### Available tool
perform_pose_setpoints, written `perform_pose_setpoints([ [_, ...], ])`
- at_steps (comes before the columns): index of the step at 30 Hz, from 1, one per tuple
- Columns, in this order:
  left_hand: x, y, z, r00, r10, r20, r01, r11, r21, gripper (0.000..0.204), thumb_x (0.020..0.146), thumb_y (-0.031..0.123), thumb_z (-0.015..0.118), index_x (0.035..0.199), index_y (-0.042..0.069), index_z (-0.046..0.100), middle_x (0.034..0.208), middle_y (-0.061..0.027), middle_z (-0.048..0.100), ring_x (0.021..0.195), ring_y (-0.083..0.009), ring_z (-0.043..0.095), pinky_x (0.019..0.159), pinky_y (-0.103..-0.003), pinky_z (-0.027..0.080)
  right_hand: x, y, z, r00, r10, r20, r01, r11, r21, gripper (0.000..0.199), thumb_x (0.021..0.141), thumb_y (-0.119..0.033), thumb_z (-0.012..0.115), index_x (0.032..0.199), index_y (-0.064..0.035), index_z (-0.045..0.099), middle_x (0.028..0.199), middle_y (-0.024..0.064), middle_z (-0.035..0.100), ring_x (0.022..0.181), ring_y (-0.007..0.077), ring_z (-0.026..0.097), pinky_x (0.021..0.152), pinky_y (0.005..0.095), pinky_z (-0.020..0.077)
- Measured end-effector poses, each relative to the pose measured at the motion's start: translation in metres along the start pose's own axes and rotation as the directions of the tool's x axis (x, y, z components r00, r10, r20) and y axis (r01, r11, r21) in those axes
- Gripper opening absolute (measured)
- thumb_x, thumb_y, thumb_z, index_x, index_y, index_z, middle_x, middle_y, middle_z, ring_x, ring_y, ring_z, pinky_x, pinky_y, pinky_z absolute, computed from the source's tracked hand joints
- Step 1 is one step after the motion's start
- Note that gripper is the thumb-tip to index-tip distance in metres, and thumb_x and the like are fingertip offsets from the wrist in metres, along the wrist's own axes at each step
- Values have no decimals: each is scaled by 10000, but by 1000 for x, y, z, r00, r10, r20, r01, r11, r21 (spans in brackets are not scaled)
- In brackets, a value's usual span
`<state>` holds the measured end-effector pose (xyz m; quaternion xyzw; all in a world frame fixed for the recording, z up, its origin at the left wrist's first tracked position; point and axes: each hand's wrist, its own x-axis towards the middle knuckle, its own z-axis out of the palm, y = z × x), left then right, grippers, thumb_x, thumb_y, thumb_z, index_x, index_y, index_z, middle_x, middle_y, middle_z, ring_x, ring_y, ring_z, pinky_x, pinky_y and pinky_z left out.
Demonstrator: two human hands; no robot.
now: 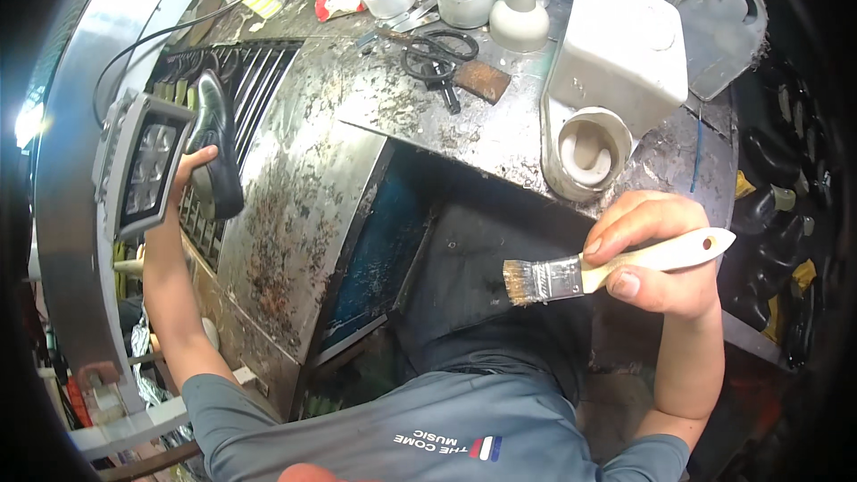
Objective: The person paints the sole of a black shoe with white paint using a brush. They repeatedly dip the brush into a container of white paint and apply it to the shoe's sole, covering the surface evenly. The person holds the shoe in their left hand and the brush in their right hand throughout the process.
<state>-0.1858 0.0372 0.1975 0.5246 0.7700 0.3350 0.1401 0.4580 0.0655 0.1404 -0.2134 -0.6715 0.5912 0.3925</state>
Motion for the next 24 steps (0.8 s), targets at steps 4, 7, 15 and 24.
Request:
perform_pose_setpoints([
  [4, 52, -31, 47, 950, -83, -302, 282, 648, 708, 1092, 682, 534, 899, 1537, 20, 456, 1498, -277, 521, 1353, -374, 547, 1103, -498, 443, -2, 3, 3, 996, 45, -83, -49, 998, -49, 293, 809, -236, 828, 945, 13, 753, 874, 157, 741, 731, 198, 714, 666, 300, 570],
  [7, 119, -97, 30, 847, -524, -89, 514, 765, 388, 1104, 709, 471, 892, 1565, -19, 395, 1467, -315, 526, 1303, -352, 589, 1058, -469, 486, -3, 5, -2, 992, 48, -120, -59, 995, -87, 282, 810, -240, 821, 938, 3, 755, 865, 152, 742, 717, 198, 717, 658, 299, 569],
  [15, 172, -168, 92, 964, -201, -176, 266, 793, 549, 1067, 665, 627, 858, 1402, -84, 559, 1338, -305, 644, 1259, -401, 631, 1087, -447, 462, -5, 9, -1, 953, 161, -256, -195, 974, -115, 287, 796, -235, 809, 932, 12, 754, 853, 160, 741, 737, 210, 717, 666, 304, 567],
  [24, 157, -171, 99, 960, -6, -281, 167, 815, 555, 985, 875, 764, 605, 1538, 50, 465, 1399, -311, 591, 1287, -457, 580, 1078, -487, 454, -16, 6, 5, 965, 118, -236, -155, 978, -142, 316, 811, -222, 790, 1002, 30, 784, 957, 167, 771, 871, 254, 725, 796, 355, 553],
])
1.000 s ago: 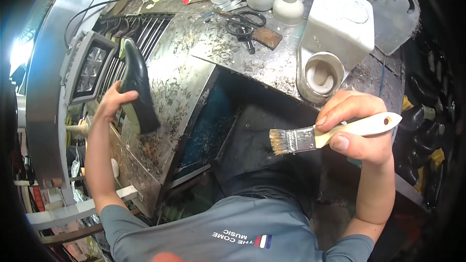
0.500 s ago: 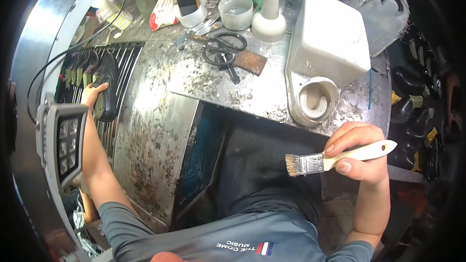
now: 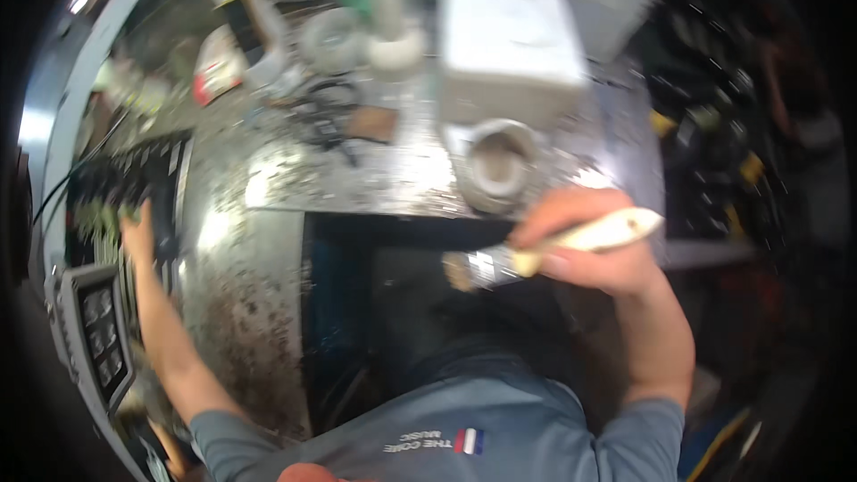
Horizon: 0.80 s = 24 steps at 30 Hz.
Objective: The person paints the sole of a black shoe with white paint using a brush. They repeatedly dip the brush into a container of white paint and apply it to the shoe's sole, covering the surface evenly. The person holds the shoe in their left hand and the brush in their right hand throughout the process.
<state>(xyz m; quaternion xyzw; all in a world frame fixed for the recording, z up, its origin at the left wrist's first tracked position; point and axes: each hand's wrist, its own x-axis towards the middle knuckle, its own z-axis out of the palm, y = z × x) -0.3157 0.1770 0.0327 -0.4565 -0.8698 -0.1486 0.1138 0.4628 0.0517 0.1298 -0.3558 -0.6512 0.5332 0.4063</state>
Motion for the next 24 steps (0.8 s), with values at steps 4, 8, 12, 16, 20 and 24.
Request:
perform_pose_setpoints([
  [4, -53, -2, -2, 972, 196, -129, -198, 980, -4, 803, 959, 559, 665, 1482, -29, 506, 1468, -245, 568, 1333, -407, 559, 1116, -450, 433, -26, -19, 2, 980, 158, -120, -157, 987, 18, 339, 887, -123, 756, 1167, 67, 731, 1009, 180, 767, 854, 211, 742, 745, 301, 589],
  [8, -142, 58, -31, 934, 358, -14, -343, 883, -320, 573, 1018, 387, 648, 1442, 11, 568, 1415, -201, 609, 1343, -340, 555, 1141, -423, 402, -90, -6, -37, 918, -1, -398, -95, 971, -221, 288, 977, -94, 723, 1253, -17, 706, 988, 112, 766, 829, 128, 730, 720, 269, 590],
  [12, -226, 117, -69, 838, 543, -65, -538, 799, -267, 520, 978, 229, 690, 1422, -6, 554, 1390, -198, 611, 1390, -366, 500, 1162, -448, 375, -144, 22, -106, 740, -497, -454, -235, 442, -866, 231, 926, -91, 752, 1147, -32, 718, 914, 152, 746, 760, 250, 745, 661, 326, 574],
  [16, -276, 150, -83, 753, 655, -56, -652, 733, -194, 525, 930, 155, 700, 1408, -5, 554, 1404, -199, 602, 1410, -390, 472, 1171, -478, 362, -163, 42, -178, 767, -401, -500, -546, 0, -838, 517, 767, -183, 865, 1216, -80, 630, 1062, 136, 713, 995, 336, 685, 872, 423, 544],
  [20, -303, 182, -98, 655, 754, -43, -750, 642, -160, 519, 901, 145, 699, 1380, -4, 568, 1402, -187, 605, 1398, -406, 476, 1163, -503, 368, -151, 62, -222, 814, -388, -432, -547, -264, -794, 511, 755, -131, 801, 1227, -100, 607, 1068, 83, 688, 1127, 273, 617, 948, 434, 460],
  [24, -325, 208, -103, 597, 802, -28, -792, 583, -182, 490, 885, 139, 704, 1335, -14, 588, 1405, -182, 602, 1397, -410, 475, 1161, -516, 361, -117, 94, -239, 676, -145, -723, -656, -564, -501, 472, 893, -205, 678, 1353, -180, 579, 1154, 85, 677, 1127, 283, 630, 1034, 572, 403],
])
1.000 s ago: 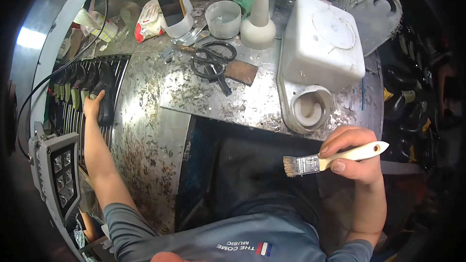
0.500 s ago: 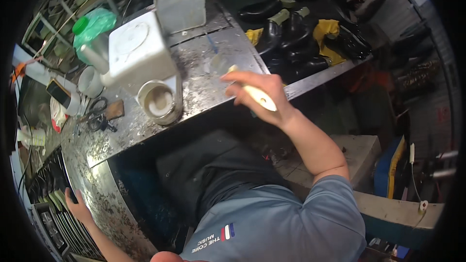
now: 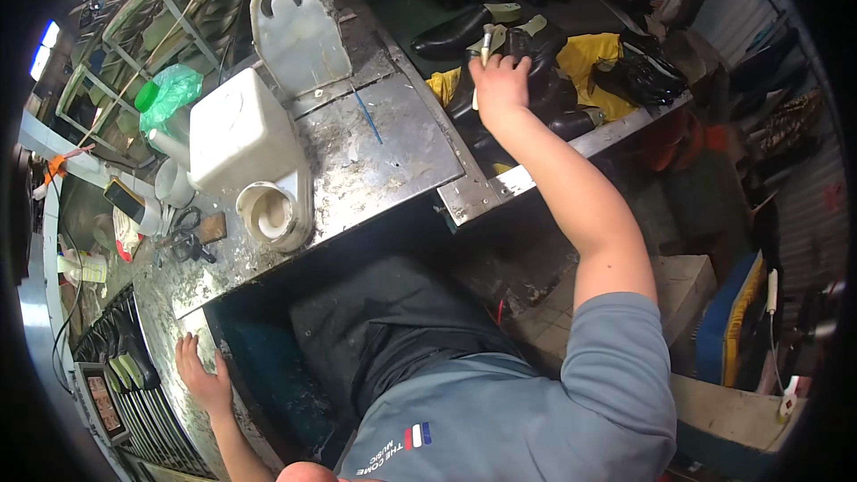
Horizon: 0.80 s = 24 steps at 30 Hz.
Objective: The person paints the sole of a black shoe with white paint using a brush. They repeatedly dip the brush into a container of white paint and apply it to the shoe's sole, covering the surface evenly. The person holds the shoe in their left hand and the brush in their right hand throughout the process.
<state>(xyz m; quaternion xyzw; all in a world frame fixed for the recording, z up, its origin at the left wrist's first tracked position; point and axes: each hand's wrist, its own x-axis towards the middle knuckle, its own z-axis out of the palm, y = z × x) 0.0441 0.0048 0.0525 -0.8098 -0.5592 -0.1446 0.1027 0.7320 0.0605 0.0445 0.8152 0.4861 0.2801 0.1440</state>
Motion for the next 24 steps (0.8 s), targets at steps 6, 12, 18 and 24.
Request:
perform_pose_setpoints([
  [6, -14, 19, -8, 1000, 25, 6, -25, 999, 20, 406, 870, 145, 709, 1231, -22, 627, 1375, -189, 611, 1373, -421, 485, 1149, -544, 360, 25, 15, -17, 952, -278, -129, 301, 928, 218, 269, 910, -106, 610, 1173, -147, 572, 971, 126, 674, 794, 300, 730, 668, 438, 570],
  [12, -13, 31, -4, 999, 35, -33, -37, 998, -59, 402, 870, 151, 708, 1231, -9, 632, 1383, -187, 606, 1369, -421, 487, 1152, -547, 354, 42, 130, -31, 959, -37, -282, 257, 534, 805, 375, 932, -158, 721, 1294, -157, 622, 1137, 99, 736, 953, 281, 745, 802, 376, 594],
  [18, 5, 61, -16, 994, 82, -73, -92, 985, -147, 379, 863, 139, 715, 1205, -12, 651, 1355, -183, 628, 1330, -417, 528, 1139, -523, 387, 33, 161, -124, 478, 367, -798, 556, 577, 598, 455, 908, -163, 810, 1271, -92, 545, 1182, 117, 742, 1035, 198, 727, 832, 307, 572],
  [24, 49, 125, -27, 996, 92, 4, -62, 699, -712, 523, 843, 277, 775, 1248, -29, 648, 1348, -190, 646, 1278, -363, 598, 1109, -452, 435, -38, 98, -209, 699, 376, -608, 666, -33, 745, 455, 1009, -128, 683, 1346, -24, 398, 1380, 230, 607, 1257, 212, 620, 967, 235, 502],
])
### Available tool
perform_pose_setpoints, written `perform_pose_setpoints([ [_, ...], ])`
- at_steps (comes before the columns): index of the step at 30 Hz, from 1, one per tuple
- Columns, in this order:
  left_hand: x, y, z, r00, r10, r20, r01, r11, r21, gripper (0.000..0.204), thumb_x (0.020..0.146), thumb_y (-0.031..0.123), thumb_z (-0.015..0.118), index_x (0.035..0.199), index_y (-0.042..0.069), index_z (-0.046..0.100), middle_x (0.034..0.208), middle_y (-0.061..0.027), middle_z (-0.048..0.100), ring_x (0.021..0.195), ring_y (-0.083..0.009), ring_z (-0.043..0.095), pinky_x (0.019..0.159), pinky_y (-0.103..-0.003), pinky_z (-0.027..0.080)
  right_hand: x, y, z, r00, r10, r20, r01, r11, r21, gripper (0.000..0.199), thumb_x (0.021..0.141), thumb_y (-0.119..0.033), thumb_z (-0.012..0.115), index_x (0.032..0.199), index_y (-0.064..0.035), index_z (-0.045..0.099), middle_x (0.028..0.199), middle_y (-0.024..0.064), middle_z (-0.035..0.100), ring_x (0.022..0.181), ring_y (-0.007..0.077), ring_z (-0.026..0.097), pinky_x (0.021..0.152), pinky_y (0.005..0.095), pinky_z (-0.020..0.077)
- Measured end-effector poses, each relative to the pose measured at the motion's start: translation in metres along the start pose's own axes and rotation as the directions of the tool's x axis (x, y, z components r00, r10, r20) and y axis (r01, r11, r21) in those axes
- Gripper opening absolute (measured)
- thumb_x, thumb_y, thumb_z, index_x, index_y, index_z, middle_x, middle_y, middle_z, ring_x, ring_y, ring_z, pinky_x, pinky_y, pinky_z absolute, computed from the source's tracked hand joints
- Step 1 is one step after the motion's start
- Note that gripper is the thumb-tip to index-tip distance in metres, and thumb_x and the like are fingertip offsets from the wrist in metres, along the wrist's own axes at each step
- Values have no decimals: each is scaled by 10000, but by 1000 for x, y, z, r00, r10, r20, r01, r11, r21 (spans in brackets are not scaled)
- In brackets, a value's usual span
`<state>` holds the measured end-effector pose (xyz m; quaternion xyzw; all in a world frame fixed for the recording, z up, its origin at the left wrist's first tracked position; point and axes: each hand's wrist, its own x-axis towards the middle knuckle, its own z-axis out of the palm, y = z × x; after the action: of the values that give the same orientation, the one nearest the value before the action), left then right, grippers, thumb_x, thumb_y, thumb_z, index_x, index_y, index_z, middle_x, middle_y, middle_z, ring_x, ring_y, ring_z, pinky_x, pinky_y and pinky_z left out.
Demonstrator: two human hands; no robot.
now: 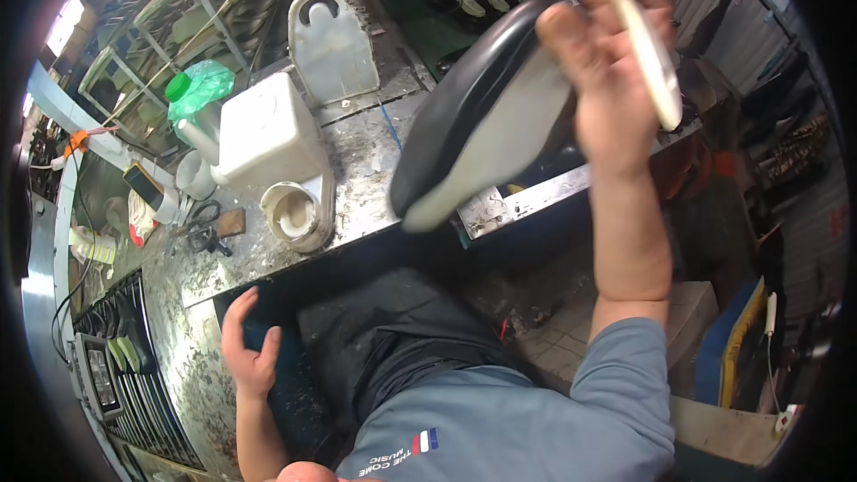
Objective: The person paints the sole of a black shoe with white paint using a brush. They repeatedly dip the brush into a container of white paint and apply it to the shoe's sole, covering the surface evenly. The person holds the shoe in their left hand and the brush in their right hand throughout the process.
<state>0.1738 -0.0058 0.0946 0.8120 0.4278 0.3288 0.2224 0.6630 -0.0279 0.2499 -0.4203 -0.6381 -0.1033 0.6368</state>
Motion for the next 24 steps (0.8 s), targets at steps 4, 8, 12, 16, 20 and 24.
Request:
perform_pose_setpoints([
  [4, 31, 28, 38, 961, 2, 275, 215, 618, -756, 1075, 724, 576, 884, 1484, -50, 453, 1429, -178, 592, 1350, -267, 556, 1140, -417, 408, -51, -58, 97, 888, 253, 385, -450, 654, 608, 680, 907, 3, 764, 1463, -92, 384, 1441, 128, 504, 1264, 258, 620, 832, 260, 604],
  [8, 25, 8, 41, 554, 427, 714, 707, 210, -675, 1208, 559, 364, 1046, 1515, -35, 424, 1395, -144, 606, 1334, -268, 553, 1139, -438, 412, -87, -84, 168, 656, 160, 738, -753, 206, 625, 700, 887, 33, 754, 1402, -148, 316, 1399, 237, 595, 798, 54, 610, 691, 207, 503],
  [12, -23, -21, 47, 631, 374, 680, 725, 27, -688, 1138, 556, 189, 1039, 1502, -53, 454, 1411, -178, 614, 1341, -325, 563, 1139, -472, 419, -110, -83, 204, 616, 121, 778, -736, 440, 514, 572, 926, -46, 772, 1372, -87, 417, 1371, 165, 625, 964, 91, 650, 824, 270, 543],
  [16, -91, -32, 49, 725, 181, 665, 689, -155, -708, 1091, 578, 135, 1020, 1496, -61, 466, 1429, -193, 608, 1350, -344, 562, 1145, -487, 416, -106, -51, 213, 595, 249, 764, -687, 651, 322, 339, 983, -187, 747, 1242, -9, 619, 1121, 103, 739, 1015, 140, 704, 844, 285, 572],
  [20, -106, -9, 37, 858, 0, 514, 495, -268, -826, 1125, 559, 218, 1011, 1495, -53, 450, 1427, -259, 575, 1336, -536, 515, 1085, -633, 462, -94, -34, 206, 722, 175, 670, -258, 966, 26, 261, 976, -255, 745, 1086, -17, 742, 904, 104, 762, 804, 170, 731, 696, 290, 551],
  [24, -124, -7, 28, 851, -37, 525, 488, -316, -814, 1058, 565, 78, 980, 1487, -56, 477, 1516, -333, 475, 1462, -491, 395, 1184, -568, 354, -94, -15, 214, 707, 103, 700, -145, 989, 0, 162, 910, -221, 765, 977, -73, 767, 890, 102, 750, 786, 272, 724, 697, 359, 560],
])
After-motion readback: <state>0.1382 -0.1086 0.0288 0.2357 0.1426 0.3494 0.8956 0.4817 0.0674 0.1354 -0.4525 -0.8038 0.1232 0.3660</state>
